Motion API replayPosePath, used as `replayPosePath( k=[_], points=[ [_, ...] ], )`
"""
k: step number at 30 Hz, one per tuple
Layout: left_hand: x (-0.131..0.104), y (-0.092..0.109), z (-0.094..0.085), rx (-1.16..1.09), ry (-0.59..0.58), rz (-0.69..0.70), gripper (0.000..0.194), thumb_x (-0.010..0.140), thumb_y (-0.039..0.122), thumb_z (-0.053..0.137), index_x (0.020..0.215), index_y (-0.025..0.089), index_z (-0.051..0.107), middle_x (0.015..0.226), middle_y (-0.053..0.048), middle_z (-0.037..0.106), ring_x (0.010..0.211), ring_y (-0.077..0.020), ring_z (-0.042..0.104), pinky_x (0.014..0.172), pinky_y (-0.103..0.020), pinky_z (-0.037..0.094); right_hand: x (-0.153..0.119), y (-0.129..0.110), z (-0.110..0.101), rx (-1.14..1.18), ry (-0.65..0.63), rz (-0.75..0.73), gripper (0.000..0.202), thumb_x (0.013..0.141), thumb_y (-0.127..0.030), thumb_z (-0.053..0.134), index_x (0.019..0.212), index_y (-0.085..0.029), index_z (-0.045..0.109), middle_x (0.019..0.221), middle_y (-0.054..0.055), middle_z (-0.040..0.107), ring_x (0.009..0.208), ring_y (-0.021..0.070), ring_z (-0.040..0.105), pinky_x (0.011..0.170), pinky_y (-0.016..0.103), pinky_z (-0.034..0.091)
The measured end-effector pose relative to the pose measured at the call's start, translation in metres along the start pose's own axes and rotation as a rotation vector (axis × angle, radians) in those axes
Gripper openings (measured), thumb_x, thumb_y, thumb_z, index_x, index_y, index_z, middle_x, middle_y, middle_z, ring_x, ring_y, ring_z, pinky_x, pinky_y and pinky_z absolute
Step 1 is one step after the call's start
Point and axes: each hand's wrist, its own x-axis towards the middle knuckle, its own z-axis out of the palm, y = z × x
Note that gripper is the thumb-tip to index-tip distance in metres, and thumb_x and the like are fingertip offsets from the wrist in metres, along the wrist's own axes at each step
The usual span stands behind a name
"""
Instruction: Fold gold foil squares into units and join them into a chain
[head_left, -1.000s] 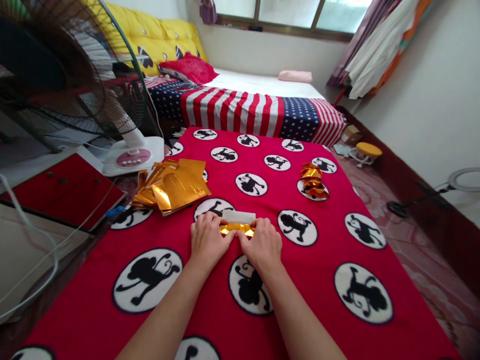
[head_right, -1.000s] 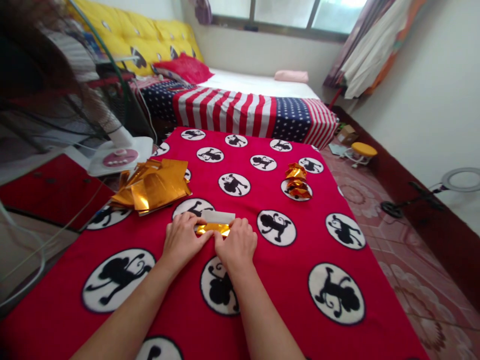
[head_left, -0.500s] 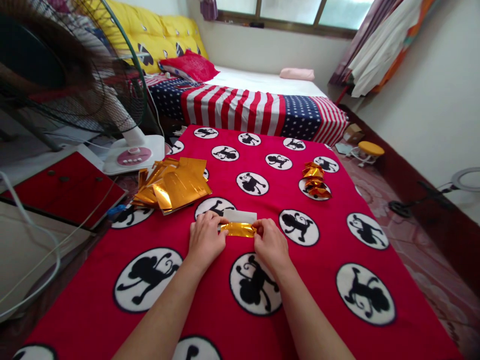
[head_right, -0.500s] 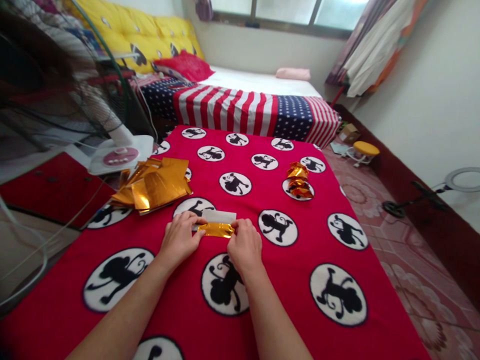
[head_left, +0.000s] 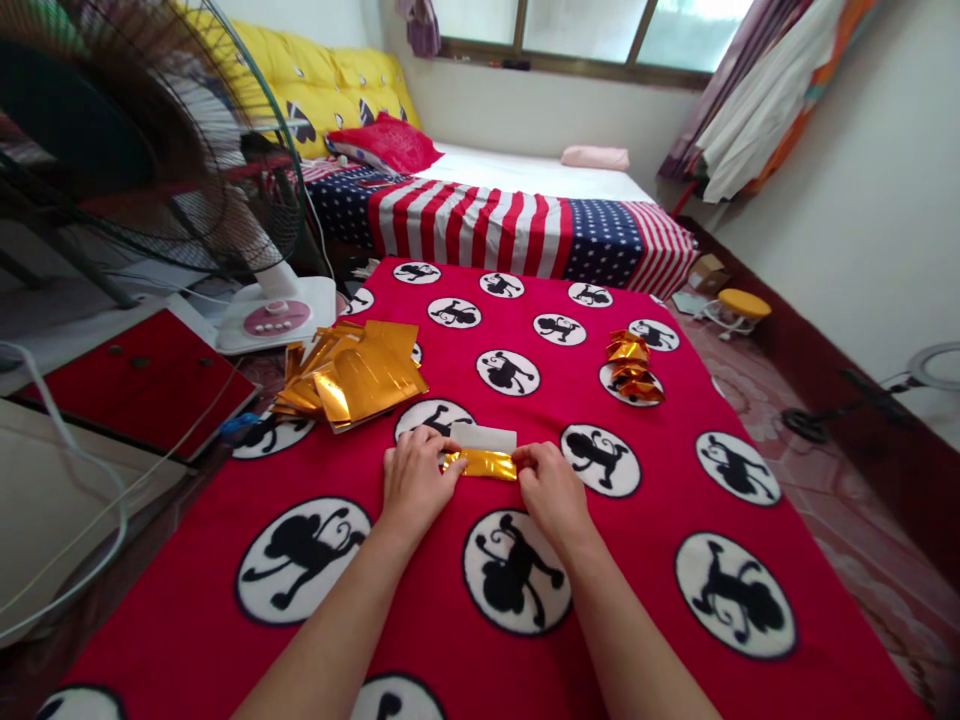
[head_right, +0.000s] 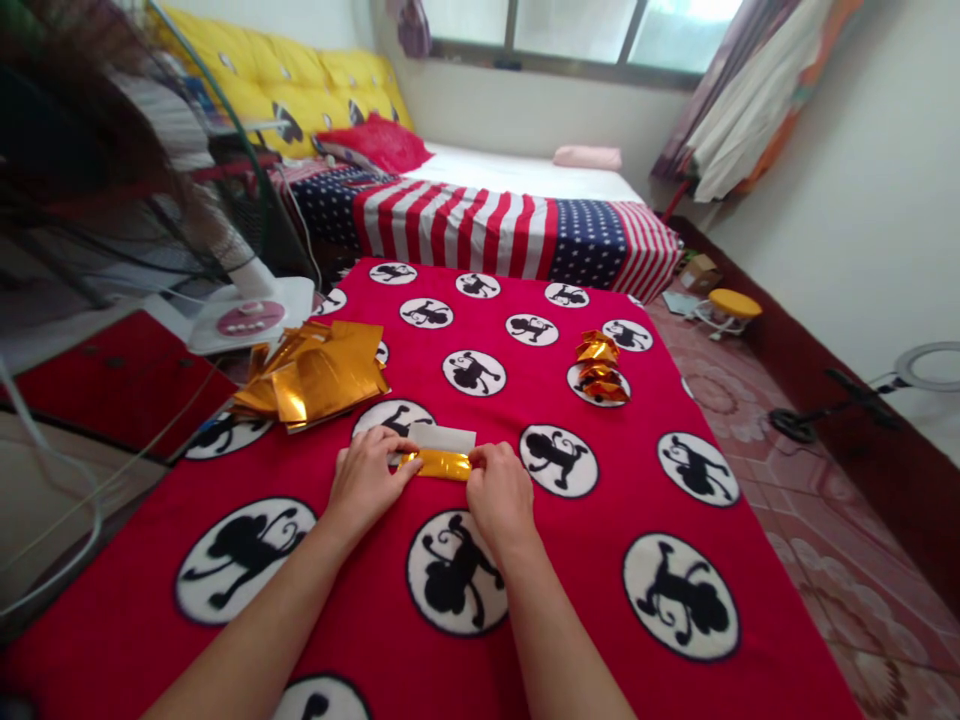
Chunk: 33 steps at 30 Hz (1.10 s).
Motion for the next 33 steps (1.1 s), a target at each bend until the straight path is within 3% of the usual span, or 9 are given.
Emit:
replayPosePath(
  k=[2, 4, 7, 10, 13, 16, 24, 29, 33],
  points=[
    [-0.001, 0.001, 0.002, 0.006, 0.017, 0.008, 0.018, 0.079, 0.037, 0.068, 0.094, 0.027, 0.072, 0.107, -0.005, 0.065, 0.11, -0.0257, 0.053, 0.086, -0.039, 0.041, -0.007, -0.012, -0.001, -0.042, 0.16, -0.029, 0.032, 0.086, -0.015, 0.042, 0.105, -0.016, 0.067, 0.106, 0.01, 0.065, 0.105, 0.0226, 0.058, 0.091, 0.032, 0.041],
    [-0.002, 0.0, 0.002, 0.01, 0.026, 0.018, 0.018, 0.08, 0.037, 0.067, 0.094, 0.028, 0.072, 0.107, -0.005, 0.065, 0.109, -0.0254, 0.053, 0.086, -0.038, 0.041, -0.018, -0.029, 0.005, -0.011, 0.206, -0.136, 0.037, 0.091, -0.022, 0.041, 0.121, -0.014, 0.061, 0.121, 0.013, 0.062, 0.116, 0.0239, 0.054, 0.101, 0.035, 0.038],
    [-0.003, -0.002, 0.001, 0.01, -0.002, 0.013, 0.016, 0.085, 0.036, 0.061, 0.095, 0.028, 0.071, 0.108, -0.004, 0.064, 0.108, -0.0248, 0.054, 0.085, -0.038, 0.041, -0.034, -0.053, 0.027, 0.03, 0.054, -0.39, 0.057, 0.095, -0.033, 0.04, 0.146, -0.008, 0.039, 0.149, 0.018, 0.043, 0.141, 0.0269, 0.033, 0.115, 0.045, 0.026],
    [-0.003, -0.004, 0.0, -0.003, -0.023, 0.012, 0.02, 0.092, 0.031, 0.051, 0.098, 0.028, 0.069, 0.11, -0.003, 0.064, 0.107, -0.0232, 0.054, 0.085, -0.038, 0.041, -0.043, -0.062, 0.052, 0.053, -0.094, -0.444, 0.078, 0.094, -0.049, 0.041, 0.151, 0.002, 0.022, 0.156, 0.022, 0.026, 0.147, 0.029, 0.021, 0.118, 0.048, 0.022],
    [-0.004, -0.005, 0.001, 0.001, -0.001, 0.029, 0.02, 0.091, 0.031, 0.051, 0.098, 0.028, 0.069, 0.11, -0.004, 0.065, 0.106, -0.0228, 0.054, 0.086, -0.037, 0.041, -0.046, -0.053, 0.065, 0.042, -0.117, -0.411, 0.092, 0.091, -0.061, 0.042, 0.153, 0.002, 0.014, 0.159, 0.02, 0.015, 0.149, 0.0293, 0.012, 0.12, 0.048, 0.018],
    [-0.004, -0.003, 0.004, 0.017, 0.032, 0.03, 0.016, 0.086, 0.033, 0.059, 0.094, 0.028, 0.071, 0.107, -0.004, 0.065, 0.106, -0.0239, 0.054, 0.087, -0.038, 0.041, -0.047, -0.036, 0.063, -0.019, -0.142, -0.404, 0.097, 0.089, -0.067, 0.043, 0.153, 0.0, 0.016, 0.16, 0.019, 0.012, 0.149, 0.0289, 0.008, 0.121, 0.048, 0.016],
    [-0.005, -0.005, 0.006, 0.022, 0.067, 0.057, 0.016, 0.082, 0.036, 0.066, 0.095, 0.029, 0.072, 0.107, -0.004, 0.065, 0.107, -0.0243, 0.054, 0.085, -0.037, 0.041, -0.051, 0.005, 0.038, -0.232, -0.104, -0.36, 0.085, 0.088, -0.061, 0.048, 0.152, -0.008, 0.028, 0.161, 0.012, 0.01, 0.15, 0.0259, 0.008, 0.121, 0.048, 0.013],
    [-0.001, -0.004, 0.008, 0.024, 0.066, 0.057, 0.016, 0.08, 0.034, 0.069, 0.094, 0.028, 0.072, 0.106, -0.005, 0.065, 0.106, -0.0247, 0.055, 0.087, -0.038, 0.041, -0.043, 0.014, 0.039, -0.281, -0.076, -0.381, 0.083, 0.089, -0.06, 0.047, 0.152, -0.01, 0.027, 0.161, 0.011, 0.009, 0.15, 0.0249, 0.007, 0.12, 0.049, 0.011],
    [0.008, 0.001, 0.01, 0.037, 0.131, 0.089, 0.014, 0.079, 0.032, 0.07, 0.092, 0.027, 0.071, 0.104, -0.004, 0.065, 0.105, -0.0249, 0.056, 0.091, -0.04, 0.041, -0.029, 0.014, 0.042, -0.305, -0.053, -0.383, 0.084, 0.089, -0.061, 0.044, 0.152, -0.008, 0.026, 0.161, 0.013, 0.01, 0.15, 0.0252, 0.007, 0.12, 0.05, 0.005]
  ],
)
